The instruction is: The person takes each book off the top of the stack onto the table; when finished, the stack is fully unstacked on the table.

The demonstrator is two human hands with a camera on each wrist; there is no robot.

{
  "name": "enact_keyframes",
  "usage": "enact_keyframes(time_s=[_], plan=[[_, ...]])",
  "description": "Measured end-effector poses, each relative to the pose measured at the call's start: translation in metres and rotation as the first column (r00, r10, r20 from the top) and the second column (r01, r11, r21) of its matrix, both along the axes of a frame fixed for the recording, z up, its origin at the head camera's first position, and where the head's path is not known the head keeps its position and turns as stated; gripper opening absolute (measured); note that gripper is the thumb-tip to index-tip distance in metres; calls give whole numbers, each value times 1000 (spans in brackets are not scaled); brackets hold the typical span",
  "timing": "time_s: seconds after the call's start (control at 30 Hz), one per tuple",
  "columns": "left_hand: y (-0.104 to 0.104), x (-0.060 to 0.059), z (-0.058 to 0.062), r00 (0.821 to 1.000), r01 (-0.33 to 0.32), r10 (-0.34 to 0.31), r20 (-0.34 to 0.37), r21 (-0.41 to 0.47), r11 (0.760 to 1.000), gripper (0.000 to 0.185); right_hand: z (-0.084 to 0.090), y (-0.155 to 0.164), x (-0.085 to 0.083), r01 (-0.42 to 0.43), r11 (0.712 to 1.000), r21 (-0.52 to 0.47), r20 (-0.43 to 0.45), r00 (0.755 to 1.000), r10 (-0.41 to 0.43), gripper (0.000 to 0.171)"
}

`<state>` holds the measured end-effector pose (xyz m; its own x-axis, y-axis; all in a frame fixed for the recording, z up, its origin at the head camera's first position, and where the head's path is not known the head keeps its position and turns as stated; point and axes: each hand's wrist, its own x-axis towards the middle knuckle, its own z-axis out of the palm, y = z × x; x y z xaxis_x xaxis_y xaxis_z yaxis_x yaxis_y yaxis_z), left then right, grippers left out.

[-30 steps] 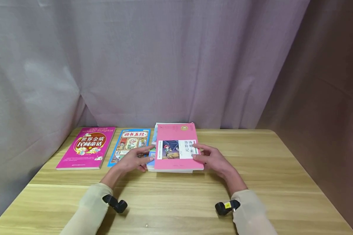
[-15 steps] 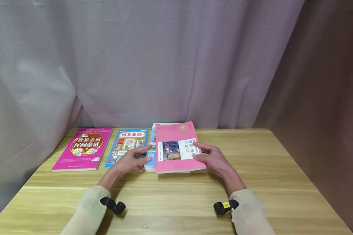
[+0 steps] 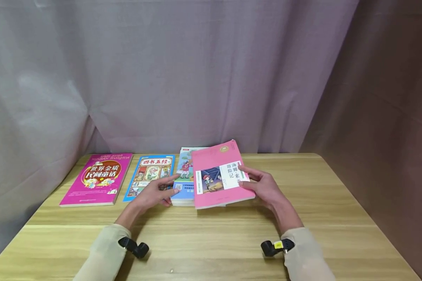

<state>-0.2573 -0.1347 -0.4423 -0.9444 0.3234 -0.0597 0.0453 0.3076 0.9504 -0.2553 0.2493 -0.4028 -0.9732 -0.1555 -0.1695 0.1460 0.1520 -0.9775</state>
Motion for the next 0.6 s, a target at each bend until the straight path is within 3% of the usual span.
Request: enact_keyframes(time_s=[0.23, 0.5, 0.6], plan=[[0, 2, 1, 1000, 10, -10, -6, 1, 1000, 65, 15, 23, 6, 37, 999, 23, -55, 998, -35, 74], [-1, 3, 1, 1000, 18, -18, -11, 2, 1000, 66, 32, 50, 12, 36, 989, -143, -109, 993, -51, 68], [-1, 3, 1, 1000, 19, -19, -5, -2, 1000, 66, 34, 57, 14, 37, 987, -155, -114, 992, -55, 67]])
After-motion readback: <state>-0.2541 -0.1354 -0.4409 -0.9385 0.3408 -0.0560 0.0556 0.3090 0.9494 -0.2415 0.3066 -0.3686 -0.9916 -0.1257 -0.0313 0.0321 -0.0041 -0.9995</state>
